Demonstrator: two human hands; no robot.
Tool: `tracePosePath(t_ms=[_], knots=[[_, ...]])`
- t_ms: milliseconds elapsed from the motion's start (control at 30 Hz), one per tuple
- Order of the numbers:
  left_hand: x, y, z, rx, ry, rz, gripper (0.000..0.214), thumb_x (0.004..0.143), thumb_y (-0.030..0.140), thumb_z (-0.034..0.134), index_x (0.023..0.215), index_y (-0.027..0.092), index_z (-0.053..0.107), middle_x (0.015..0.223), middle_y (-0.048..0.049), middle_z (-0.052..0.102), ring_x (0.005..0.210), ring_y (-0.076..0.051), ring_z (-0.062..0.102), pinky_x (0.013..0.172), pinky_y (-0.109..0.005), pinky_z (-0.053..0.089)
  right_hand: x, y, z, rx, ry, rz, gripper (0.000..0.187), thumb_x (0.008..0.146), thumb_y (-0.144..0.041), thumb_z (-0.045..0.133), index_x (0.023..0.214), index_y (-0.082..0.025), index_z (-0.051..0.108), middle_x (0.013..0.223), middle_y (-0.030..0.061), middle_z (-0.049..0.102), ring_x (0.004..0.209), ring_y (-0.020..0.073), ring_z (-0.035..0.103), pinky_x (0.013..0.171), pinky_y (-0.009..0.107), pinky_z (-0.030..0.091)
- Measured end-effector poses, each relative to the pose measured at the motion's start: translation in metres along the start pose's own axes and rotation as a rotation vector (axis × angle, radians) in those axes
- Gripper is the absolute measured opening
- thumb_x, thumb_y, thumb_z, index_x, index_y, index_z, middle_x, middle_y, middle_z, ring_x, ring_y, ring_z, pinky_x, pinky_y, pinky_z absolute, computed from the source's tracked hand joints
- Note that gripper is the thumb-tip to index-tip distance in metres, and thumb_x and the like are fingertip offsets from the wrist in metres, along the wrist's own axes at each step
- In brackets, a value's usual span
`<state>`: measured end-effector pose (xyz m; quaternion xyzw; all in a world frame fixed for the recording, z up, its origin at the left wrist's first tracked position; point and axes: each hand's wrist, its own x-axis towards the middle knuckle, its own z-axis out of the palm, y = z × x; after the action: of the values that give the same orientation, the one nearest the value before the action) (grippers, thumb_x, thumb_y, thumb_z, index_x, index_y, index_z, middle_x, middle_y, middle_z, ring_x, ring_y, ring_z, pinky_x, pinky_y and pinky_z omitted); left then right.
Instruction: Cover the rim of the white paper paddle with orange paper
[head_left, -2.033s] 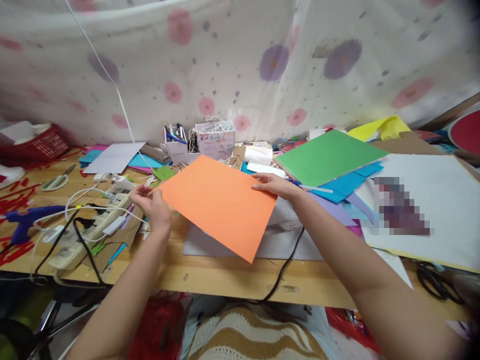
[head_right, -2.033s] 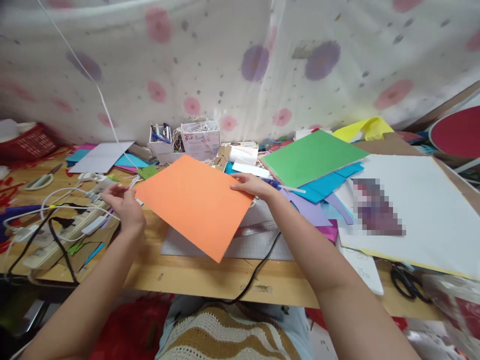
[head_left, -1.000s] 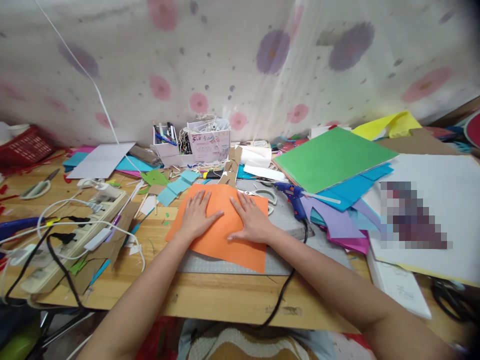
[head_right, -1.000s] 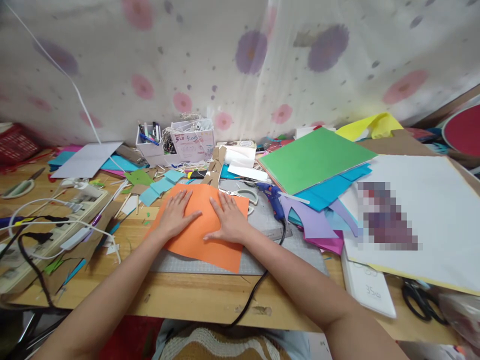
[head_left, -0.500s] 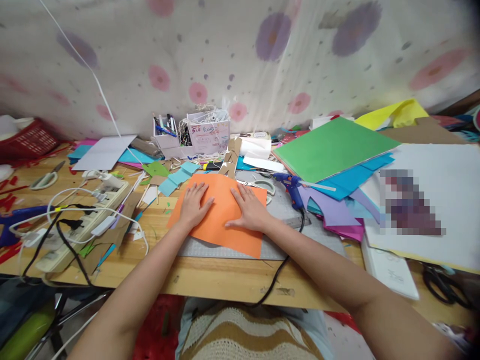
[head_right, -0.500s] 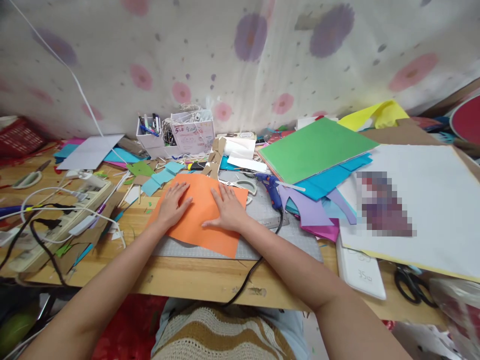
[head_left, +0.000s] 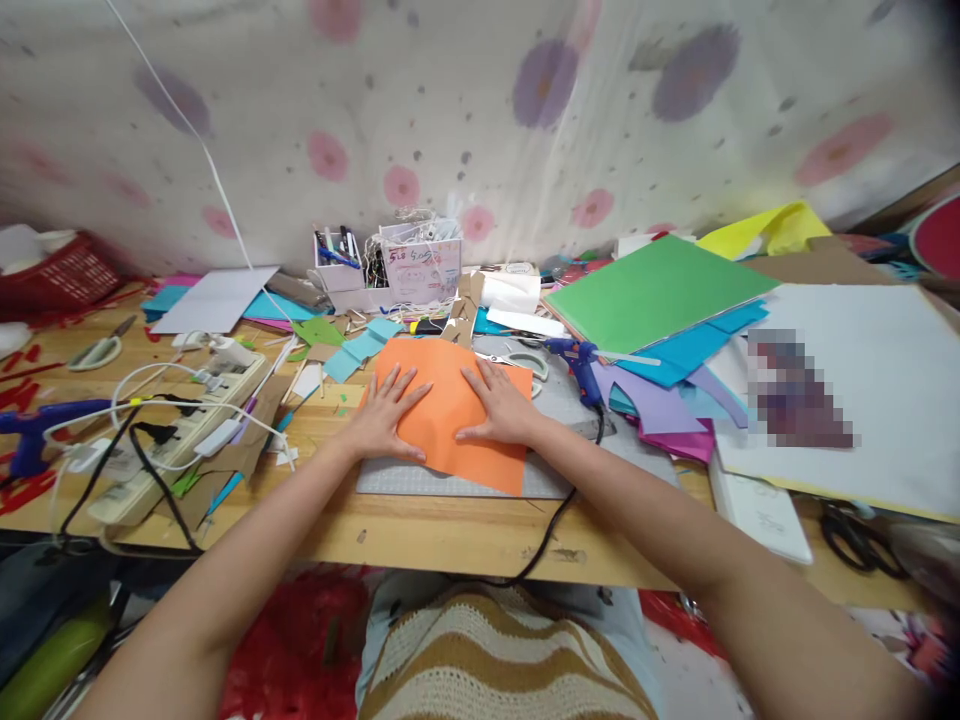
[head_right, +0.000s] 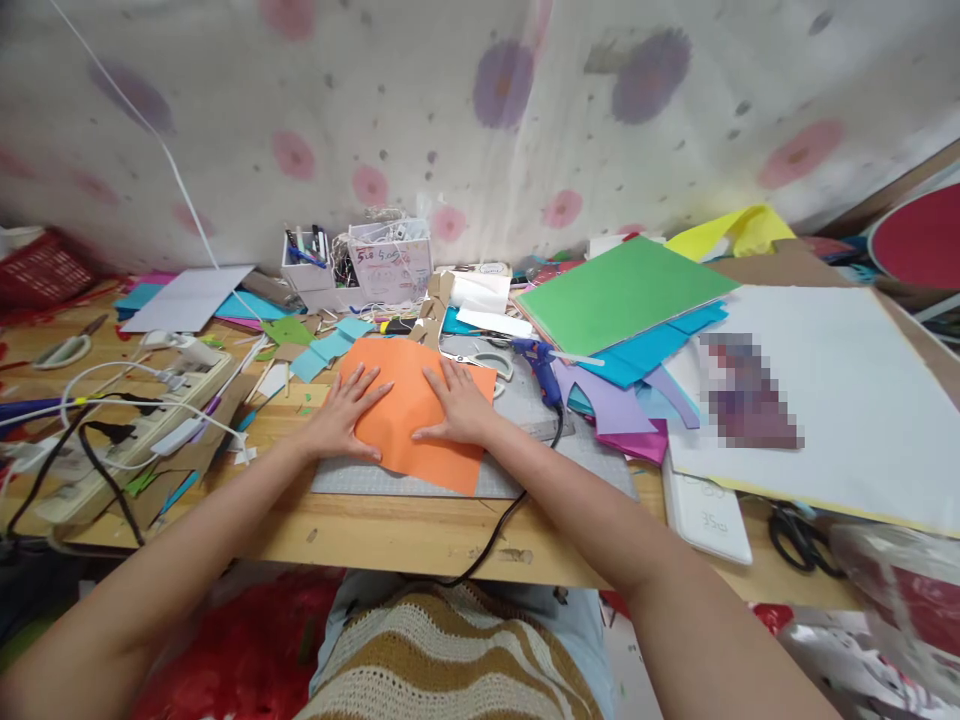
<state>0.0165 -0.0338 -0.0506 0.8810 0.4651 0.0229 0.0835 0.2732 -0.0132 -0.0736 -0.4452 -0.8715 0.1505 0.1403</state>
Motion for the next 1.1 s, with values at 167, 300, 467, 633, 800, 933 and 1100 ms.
tracePosePath(t_ms=[167, 300, 467, 633, 800, 933, 1100], knots=[[0.0, -0.001, -0.001, 0.001, -0.022, 0.003, 0.112, 0.052, 0.078, 0.057, 0.143, 0.029, 0.014, 0.152, -0.008, 0.002, 0.137, -0.035, -0.004, 0.106, -0.057, -0.001, -0.002, 0.004, -0.008, -0.011, -0.051, -0.053, 0.117, 0.052, -0.081, 0.052, 0.144, -0.018, 0.017, 0.151, 0.0171, -0.001, 0.136, 0.038, 0.001, 0.108, 0.054, 0.012], [-0.002, -0.004, 0.0, 0.003, -0.035, 0.01, 0.118, 0.048, 0.079, 0.057, 0.144, 0.028, 0.011, 0.152, -0.0092, 0.0, 0.137, -0.036, -0.005, 0.106, -0.057, 0.001, -0.007, 0.01, -0.018, -0.029, -0.118, -0.132, 0.125, 0.047, -0.08, 0.056, 0.145, -0.015, 0.013, 0.15, 0.0196, -0.002, 0.136, 0.0374, -0.001, 0.108, 0.053, 0.012], [-0.005, -0.006, 0.0, -0.025, -0.059, -0.085, 0.131, 0.042, 0.081, 0.057, 0.144, 0.019, 0.004, 0.15, -0.0155, -0.006, 0.137, -0.035, -0.006, 0.108, -0.053, 0.007, -0.01, 0.01, -0.023, -0.02, -0.146, -0.104, 0.126, 0.048, -0.077, 0.06, 0.145, -0.012, 0.011, 0.149, 0.0223, 0.001, 0.137, 0.0365, 0.004, 0.108, 0.05, 0.014], [-0.006, -0.003, -0.001, -0.059, -0.091, -0.173, 0.136, 0.041, 0.081, 0.059, 0.144, 0.016, -0.001, 0.149, -0.0186, -0.013, 0.136, -0.033, -0.012, 0.109, -0.05, 0.006, -0.009, 0.007, -0.024, -0.021, -0.165, -0.093, 0.125, 0.049, -0.076, 0.061, 0.145, -0.013, 0.012, 0.149, 0.0218, 0.001, 0.136, 0.0378, 0.005, 0.108, 0.051, 0.015], [-0.004, -0.003, -0.004, -0.063, -0.15, -0.241, 0.136, 0.04, 0.078, 0.062, 0.144, 0.021, -0.004, 0.149, -0.0158, -0.014, 0.136, -0.034, -0.011, 0.106, -0.056, 0.008, -0.008, 0.006, -0.026, -0.038, -0.184, -0.079, 0.125, 0.048, -0.075, 0.062, 0.145, -0.013, 0.012, 0.149, 0.0223, 0.003, 0.136, 0.0385, 0.007, 0.107, 0.051, 0.017], [-0.001, -0.001, -0.014, -0.054, -0.203, -0.252, 0.136, 0.04, 0.076, 0.063, 0.144, 0.022, -0.006, 0.15, -0.0153, -0.011, 0.137, -0.035, -0.009, 0.106, -0.055, 0.009, -0.007, 0.005, -0.026, -0.058, -0.201, -0.06, 0.127, 0.047, -0.075, 0.063, 0.145, -0.014, 0.01, 0.149, 0.0228, 0.004, 0.135, 0.0387, 0.009, 0.107, 0.05, 0.018], [0.011, 0.002, -0.027, 0.044, -0.331, -0.257, 0.141, 0.037, 0.073, 0.065, 0.143, 0.02, -0.011, 0.149, -0.0185, -0.012, 0.136, -0.037, -0.008, 0.106, -0.055, 0.01, -0.005, 0.004, -0.027, -0.061, -0.21, -0.053, 0.129, 0.044, -0.074, 0.065, 0.145, -0.017, 0.009, 0.149, 0.0208, 0.004, 0.135, 0.0393, 0.01, 0.106, 0.05, 0.019]])
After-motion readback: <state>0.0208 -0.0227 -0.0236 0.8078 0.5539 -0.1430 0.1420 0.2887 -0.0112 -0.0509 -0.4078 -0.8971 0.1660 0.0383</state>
